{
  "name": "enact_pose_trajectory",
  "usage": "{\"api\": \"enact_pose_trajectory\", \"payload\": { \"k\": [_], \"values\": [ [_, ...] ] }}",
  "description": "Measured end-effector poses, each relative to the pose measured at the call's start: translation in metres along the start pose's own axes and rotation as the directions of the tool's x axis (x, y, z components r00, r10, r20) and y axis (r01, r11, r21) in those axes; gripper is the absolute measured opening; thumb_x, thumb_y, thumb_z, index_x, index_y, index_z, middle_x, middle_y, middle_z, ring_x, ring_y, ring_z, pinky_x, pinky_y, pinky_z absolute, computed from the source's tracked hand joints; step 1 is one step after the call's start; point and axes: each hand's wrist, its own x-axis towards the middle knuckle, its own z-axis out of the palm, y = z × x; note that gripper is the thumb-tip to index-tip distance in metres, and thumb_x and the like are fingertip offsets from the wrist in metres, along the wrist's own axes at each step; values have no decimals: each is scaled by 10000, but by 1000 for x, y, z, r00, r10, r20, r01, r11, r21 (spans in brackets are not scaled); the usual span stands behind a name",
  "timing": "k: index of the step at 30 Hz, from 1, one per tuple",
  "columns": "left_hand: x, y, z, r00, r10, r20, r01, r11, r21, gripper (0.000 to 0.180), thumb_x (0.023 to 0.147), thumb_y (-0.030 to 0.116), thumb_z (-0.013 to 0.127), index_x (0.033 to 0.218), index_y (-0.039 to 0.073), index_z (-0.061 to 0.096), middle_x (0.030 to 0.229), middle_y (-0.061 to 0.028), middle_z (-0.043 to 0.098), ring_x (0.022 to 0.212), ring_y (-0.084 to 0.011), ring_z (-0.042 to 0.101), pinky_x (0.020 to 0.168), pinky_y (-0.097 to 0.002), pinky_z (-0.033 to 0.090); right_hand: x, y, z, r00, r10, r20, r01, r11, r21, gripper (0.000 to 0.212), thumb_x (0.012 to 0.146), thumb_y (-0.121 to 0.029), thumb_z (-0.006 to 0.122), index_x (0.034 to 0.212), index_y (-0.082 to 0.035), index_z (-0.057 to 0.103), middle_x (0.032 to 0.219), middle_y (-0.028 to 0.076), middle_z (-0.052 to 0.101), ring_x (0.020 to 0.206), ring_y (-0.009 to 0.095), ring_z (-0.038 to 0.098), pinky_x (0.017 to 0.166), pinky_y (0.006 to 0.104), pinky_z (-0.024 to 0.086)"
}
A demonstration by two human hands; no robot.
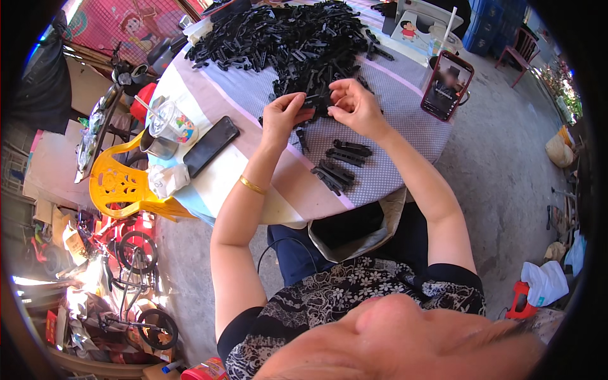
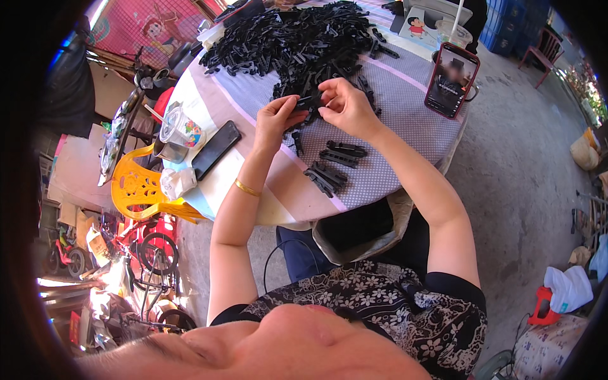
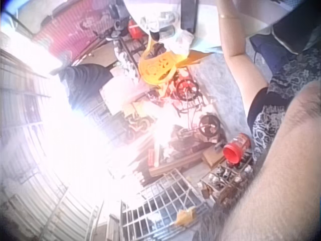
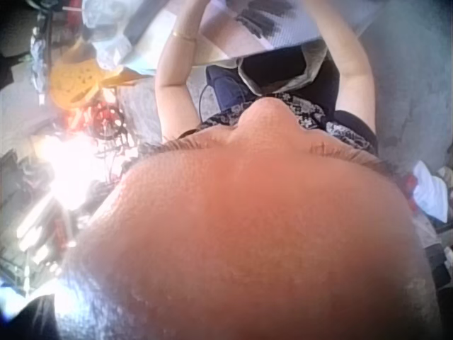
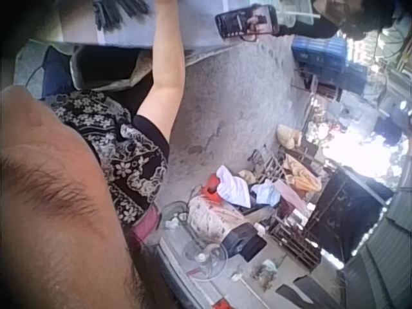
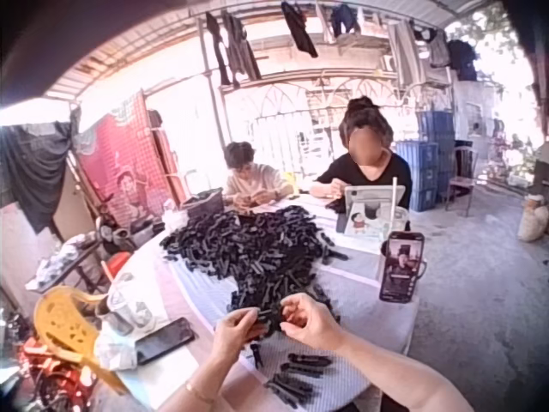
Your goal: The person assembles plastic components by snapping pieces together by hand and dumps parts from a basket into a bag.
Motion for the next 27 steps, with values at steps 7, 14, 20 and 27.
{"api": "enact_pose_trajectory", "payload": {
  "k": [7, 14, 20, 27],
  "values": [
    [-2, -3, 2, 991, -51, 120, 57, 997, -50, 361, 915, 255, 485, 1069, -68, 537, 956, -168, 609, 827, -222, 639, 758, -282, 535, 1, -2, 0, 990, -87, 109, 113, 961, -251, 242, 753, -12, 612, 994, -13, 599, 835, 77, 630, 701, 108, 603, 638, 225, 491],
    [-1, -5, 1, 982, -119, 146, 138, 982, -126, 405, 928, 288, 449, 1094, -77, 507, 994, -181, 599, 905, -239, 620, 791, -290, 524, 1, -6, -4, 995, -70, 78, 94, 923, -372, 326, 754, 11, 597, 1077, -28, 572, 834, 67, 608, 672, 107, 577, 596, 214, 483],
    [-2, -9, 6, 984, -75, 162, 105, 976, -188, 387, 922, 268, 468, 1097, -75, 515, 969, -154, 612, 844, -211, 636, 762, -261, 527, 5, -5, -2, 984, 145, 101, -167, 949, 268, 411, 788, 15, 591, 1183, -20, 482, 893, 41, 554, 714, 87, 571, 605, 195, 496],
    [-6, -9, 7, 975, -51, 216, 84, 986, -145, 361, 898, 184, 518, 1154, -69, 492, 1015, -143, 596, 885, -184, 614, 799, -264, 517, 1, -6, 4, 969, -237, 76, 249, 911, -328, 218, 717, -43, 686, 922, -19, 616, 800, 65, 591, 692, 153, 599, 592, 249, 488]
  ]
}}
